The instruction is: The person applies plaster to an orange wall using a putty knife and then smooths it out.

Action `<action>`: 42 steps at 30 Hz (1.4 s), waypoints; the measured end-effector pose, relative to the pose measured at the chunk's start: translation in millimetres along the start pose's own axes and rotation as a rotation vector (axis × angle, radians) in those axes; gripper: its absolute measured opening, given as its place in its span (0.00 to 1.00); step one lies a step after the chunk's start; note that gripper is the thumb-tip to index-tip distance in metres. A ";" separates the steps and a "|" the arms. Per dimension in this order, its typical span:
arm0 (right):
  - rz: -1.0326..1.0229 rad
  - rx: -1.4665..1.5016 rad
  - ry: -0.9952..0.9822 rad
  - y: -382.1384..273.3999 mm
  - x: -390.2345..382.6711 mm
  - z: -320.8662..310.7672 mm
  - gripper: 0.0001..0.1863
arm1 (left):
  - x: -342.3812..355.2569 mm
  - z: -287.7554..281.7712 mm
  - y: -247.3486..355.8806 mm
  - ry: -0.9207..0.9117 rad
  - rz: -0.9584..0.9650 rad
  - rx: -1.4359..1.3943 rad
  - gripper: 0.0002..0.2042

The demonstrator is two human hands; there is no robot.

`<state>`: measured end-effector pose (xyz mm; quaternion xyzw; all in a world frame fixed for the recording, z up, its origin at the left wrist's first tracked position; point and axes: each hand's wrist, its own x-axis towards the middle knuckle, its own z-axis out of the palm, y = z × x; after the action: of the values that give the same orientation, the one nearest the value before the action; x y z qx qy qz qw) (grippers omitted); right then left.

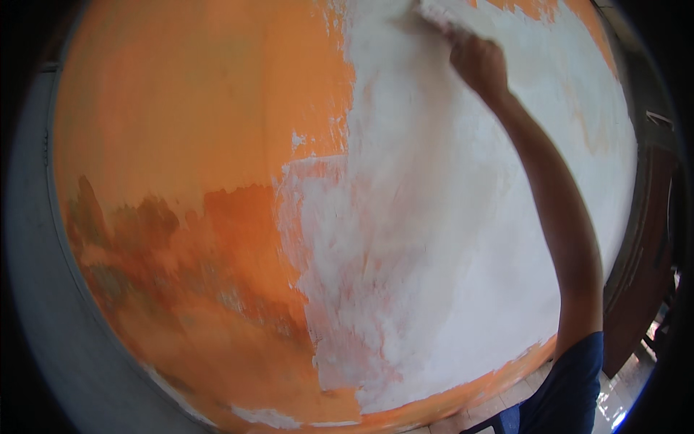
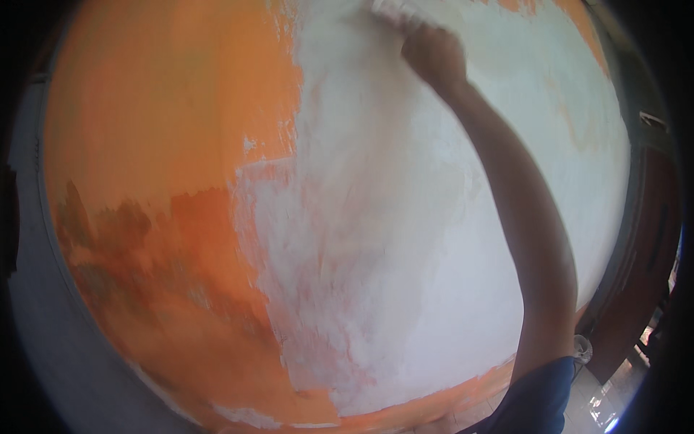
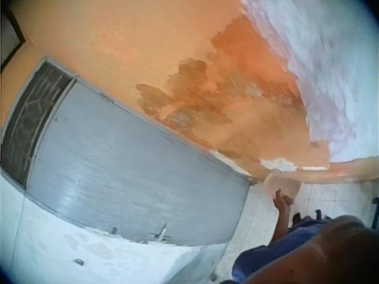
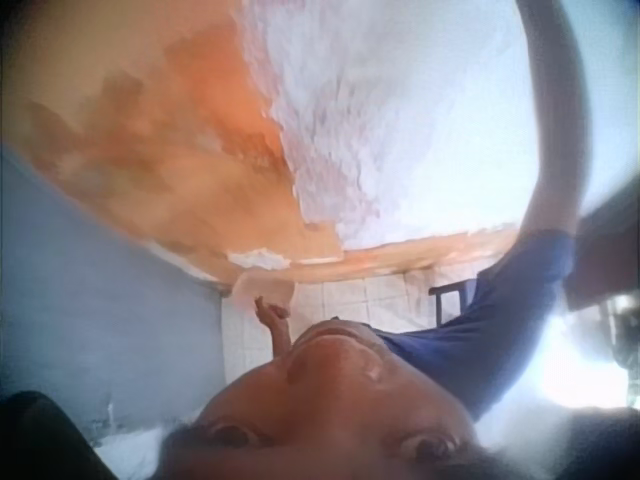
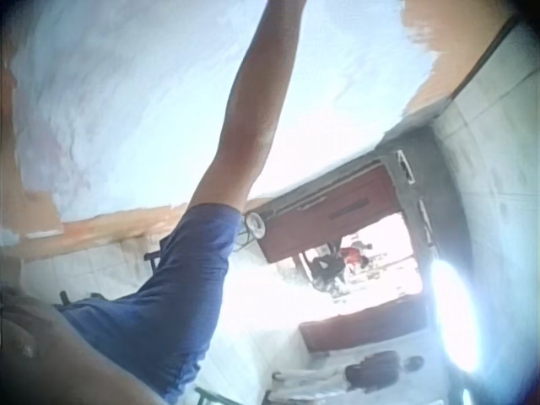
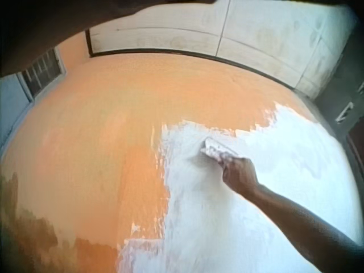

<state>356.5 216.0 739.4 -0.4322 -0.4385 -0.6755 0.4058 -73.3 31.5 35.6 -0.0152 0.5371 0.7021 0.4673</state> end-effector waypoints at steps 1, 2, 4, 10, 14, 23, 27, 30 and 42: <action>-0.101 -0.015 -0.115 -22.5 -29.0 22.5 0.12 | 3.9 -4.6 -6.1 0.028 -0.001 -0.008 0.15; -0.246 0.051 -0.033 -43.1 -58.6 24.1 0.16 | 5.5 -7.4 -11.1 -0.003 -0.018 -0.023 0.15; -0.405 0.276 -0.112 -93.8 -119.1 -5.2 0.28 | 6.8 -12.0 -24.0 -0.058 -0.037 -0.057 0.15; -0.620 0.635 0.224 -120.2 -145.4 -79.7 0.29 | 30.3 -19.6 -29.6 -0.273 -0.059 -0.096 0.16; 0.077 0.511 0.289 -65.9 -26.0 -25.2 0.12 | 35.7 -25.2 -26.5 -0.400 -0.077 -0.122 0.16; -0.247 0.143 -0.058 -62.4 -10.0 23.1 0.10 | 43.4 -31.2 -15.8 -0.691 -0.157 -0.136 0.18; -0.606 0.500 0.220 -147.8 -112.3 -63.9 0.30 | 22.5 -48.7 -24.5 -0.781 -0.215 -0.162 0.19; -0.647 0.674 0.150 -146.6 -131.0 -100.4 0.22 | -4.2 11.5 -12.2 -0.160 -0.023 0.076 0.28; -0.033 0.175 0.062 -25.9 73.6 15.7 0.11 | -74.0 22.5 28.8 0.076 0.034 0.028 0.22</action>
<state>314.2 225.7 806.1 -0.3667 -0.4901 -0.6542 0.4442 -40.2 1.8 105.2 -0.0263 0.5644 0.7012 0.4348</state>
